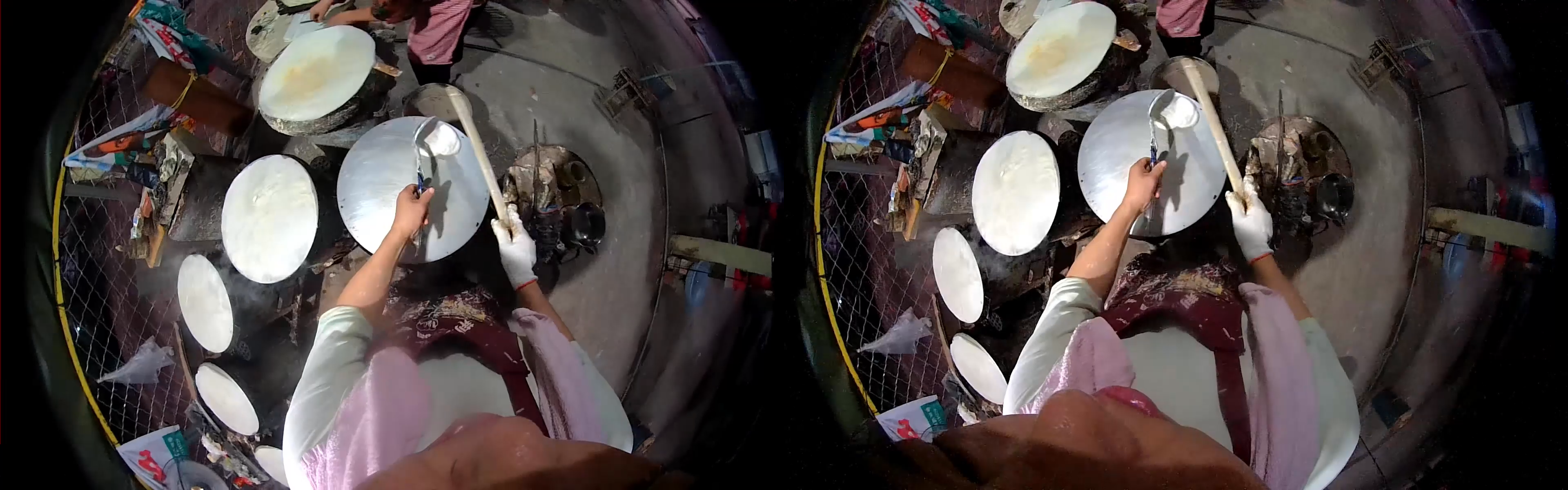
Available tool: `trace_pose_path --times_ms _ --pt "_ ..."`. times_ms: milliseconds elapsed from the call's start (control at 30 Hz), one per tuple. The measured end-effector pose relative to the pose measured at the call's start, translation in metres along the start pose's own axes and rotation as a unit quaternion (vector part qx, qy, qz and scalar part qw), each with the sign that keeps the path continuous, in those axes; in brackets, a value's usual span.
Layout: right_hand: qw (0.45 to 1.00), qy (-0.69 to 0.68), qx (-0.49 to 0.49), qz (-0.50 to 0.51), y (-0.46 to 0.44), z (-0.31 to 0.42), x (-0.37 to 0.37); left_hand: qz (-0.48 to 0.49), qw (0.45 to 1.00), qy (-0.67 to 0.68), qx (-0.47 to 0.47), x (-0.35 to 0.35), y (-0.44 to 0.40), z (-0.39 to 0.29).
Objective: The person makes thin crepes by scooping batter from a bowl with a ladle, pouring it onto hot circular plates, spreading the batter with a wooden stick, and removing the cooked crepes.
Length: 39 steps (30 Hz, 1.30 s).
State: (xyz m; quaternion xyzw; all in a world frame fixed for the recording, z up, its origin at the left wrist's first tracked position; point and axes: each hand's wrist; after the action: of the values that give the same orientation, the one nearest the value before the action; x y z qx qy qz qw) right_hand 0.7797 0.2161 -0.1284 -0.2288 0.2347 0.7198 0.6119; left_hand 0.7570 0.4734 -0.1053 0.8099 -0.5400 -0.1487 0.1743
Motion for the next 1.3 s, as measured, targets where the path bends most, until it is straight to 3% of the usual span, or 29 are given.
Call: trace_pose_path --times_ms 67,133,167,200,267,300,367,433,467,500,533,600,633,667,700,733,800,833,900,933,967,1000,1100,1133,1167,1200,1233,1267,1300 --pt "0.999 0.035 -0.031 -0.026 0.010 0.000 0.005 -0.092 0.977 -0.166 0.093 0.005 -0.010 0.025" --pt "0.989 0.148 -0.024 0.019 0.015 -0.006 0.006 -0.183 0.901 -0.317 0.233 -0.008 -0.016 0.042" --pt "0.978 0.200 0.003 0.055 0.014 -0.006 0.006 -0.184 0.897 -0.366 0.166 -0.016 -0.006 0.030" --pt "0.963 0.251 0.030 0.091 0.014 -0.005 0.007 -0.186 0.887 -0.375 0.193 -0.027 0.003 0.022" --pt "0.986 0.145 0.011 0.078 0.015 -0.023 0.032 -0.252 0.870 -0.343 0.248 -0.053 0.019 0.014" --pt "0.993 0.093 0.000 0.072 0.015 -0.035 0.043 -0.309 0.845 -0.374 0.224 -0.064 0.027 0.010" --pt "0.979 -0.170 0.061 0.098 0.013 -0.031 0.086 -0.329 0.859 -0.295 0.260 -0.090 0.044 0.002" --pt "0.928 -0.273 0.190 0.165 0.008 0.008 0.098 -0.326 0.859 -0.287 0.273 -0.110 0.059 0.004" --pt "0.904 -0.241 0.292 0.198 0.005 0.062 0.071 -0.309 0.864 -0.278 0.285 -0.120 0.066 0.011" --pt "0.962 -0.166 0.156 0.151 0.002 0.038 0.086 -0.276 0.898 -0.251 0.231 -0.126 0.077 0.018" --pt "0.971 -0.032 0.171 0.163 0.000 0.086 0.044 -0.263 0.894 -0.279 0.231 -0.131 0.092 0.017" --pt "0.996 -0.063 -0.052 0.020 -0.002 0.024 0.052 -0.208 0.936 -0.237 0.158 -0.142 0.120 0.025" --pt "0.991 -0.131 0.007 0.029 -0.009 -0.016 0.069 -0.200 0.941 -0.238 0.132 -0.144 0.131 0.032" --pt "0.977 -0.198 0.070 0.038 -0.007 -0.006 0.071 -0.189 0.946 -0.242 0.104 -0.147 0.142 0.040" --pt "0.951 -0.260 0.121 0.113 0.002 0.002 0.074 -0.183 0.946 -0.249 0.095 -0.151 0.149 0.051" --pt "0.937 -0.256 0.168 0.169 0.003 0.012 0.083 -0.176 0.958 -0.217 0.060 -0.152 0.156 0.057" --pt "0.892 -0.256 0.270 0.257 0.006 0.076 0.066 -0.180 0.951 -0.225 0.111 -0.154 0.166 0.062" --pt "0.902 -0.235 0.249 0.262 0.005 0.074 0.068 -0.186 0.950 -0.218 0.124 -0.156 0.171 0.064" --pt "0.979 -0.105 -0.036 0.170 -0.008 0.050 0.054 -0.200 0.945 -0.210 0.150 -0.160 0.180 0.065" --pt "0.976 -0.036 -0.180 0.118 -0.018 0.031 0.045 -0.204 0.953 -0.173 0.140 -0.161 0.184 0.060" --pt "0.987 -0.062 -0.066 0.130 -0.031 0.008 0.038 -0.210 0.960 -0.135 0.129 -0.159 0.189 0.050" --pt "0.972 -0.181 0.018 0.149 -0.045 -0.018 0.043 -0.215 0.965 -0.097 0.117 -0.155 0.194 0.038" --pt "0.928 -0.238 0.076 0.276 -0.038 0.015 0.059 -0.247 0.944 -0.167 0.139 -0.153 0.188 0.047" --pt "0.900 -0.257 0.162 0.312 -0.030 0.058 0.053 -0.265 0.931 -0.205 0.148 -0.153 0.186 0.057" --pt "0.895 -0.244 0.174 0.332 -0.030 0.055 0.061 -0.270 0.929 -0.218 0.131 -0.151 0.186 0.057" --pt "0.888 -0.231 0.184 0.352 -0.032 0.045 0.070 -0.267 0.936 -0.202 0.110 -0.147 0.189 0.053" --pt "0.910 -0.199 0.108 0.349 -0.040 0.026 0.071 -0.274 0.931 -0.211 0.115 -0.144 0.192 0.057" --pt "0.933 -0.193 -0.060 0.298 -0.050 0.018 0.060 -0.282 0.926 -0.220 0.119 -0.141 0.197 0.059" --pt "0.937 -0.194 -0.065 0.282 -0.067 0.010 0.045 -0.293 0.936 -0.179 0.076 -0.136 0.203 0.059"
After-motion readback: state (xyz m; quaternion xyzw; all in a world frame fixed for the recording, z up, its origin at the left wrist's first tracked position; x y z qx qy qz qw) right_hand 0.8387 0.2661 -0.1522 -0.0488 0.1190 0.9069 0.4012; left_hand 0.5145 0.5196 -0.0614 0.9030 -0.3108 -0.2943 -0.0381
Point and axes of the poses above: each hand's wrist, its own y-axis away from the middle knuckle, its own x-axis out of the palm, z = x × y, and after that the axes turned 2 degrees about -y, right-handed
